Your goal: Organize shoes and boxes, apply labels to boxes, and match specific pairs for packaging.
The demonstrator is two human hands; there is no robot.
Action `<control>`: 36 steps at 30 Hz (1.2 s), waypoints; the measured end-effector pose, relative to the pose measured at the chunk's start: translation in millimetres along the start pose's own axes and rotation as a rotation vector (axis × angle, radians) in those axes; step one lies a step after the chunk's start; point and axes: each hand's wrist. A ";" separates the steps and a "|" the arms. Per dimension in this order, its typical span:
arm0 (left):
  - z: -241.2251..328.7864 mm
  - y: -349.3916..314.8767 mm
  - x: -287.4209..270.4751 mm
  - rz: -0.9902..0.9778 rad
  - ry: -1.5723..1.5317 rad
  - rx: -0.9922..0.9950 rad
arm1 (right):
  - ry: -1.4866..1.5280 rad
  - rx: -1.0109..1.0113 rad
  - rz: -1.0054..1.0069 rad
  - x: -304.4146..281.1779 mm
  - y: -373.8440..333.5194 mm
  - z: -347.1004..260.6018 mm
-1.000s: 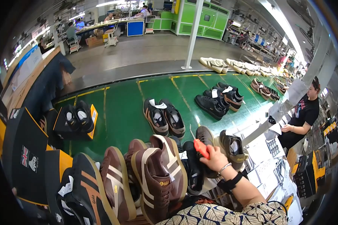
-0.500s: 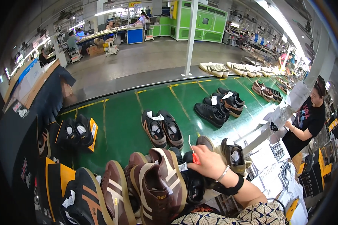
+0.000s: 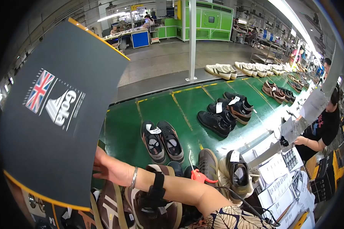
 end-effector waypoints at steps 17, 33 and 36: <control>-190.7 58.6 80.1 -0.507 0.685 -0.633 | -0.405 0.551 0.468 -159.2 -28.7 -76.6; -224.0 51.7 136.2 -0.463 1.052 0.245 | -1.262 0.907 1.079 -298.1 -48.2 -74.0; -225.8 60.3 134.5 -0.471 0.987 0.126 | -1.463 0.727 1.146 -320.8 -50.0 -53.9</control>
Point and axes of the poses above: each hand's wrist, its own y-axis towards the middle knuckle, its own x-axis out of the palm, z = x × y, and after that the axes turned 7 degrees about -z, right-handed
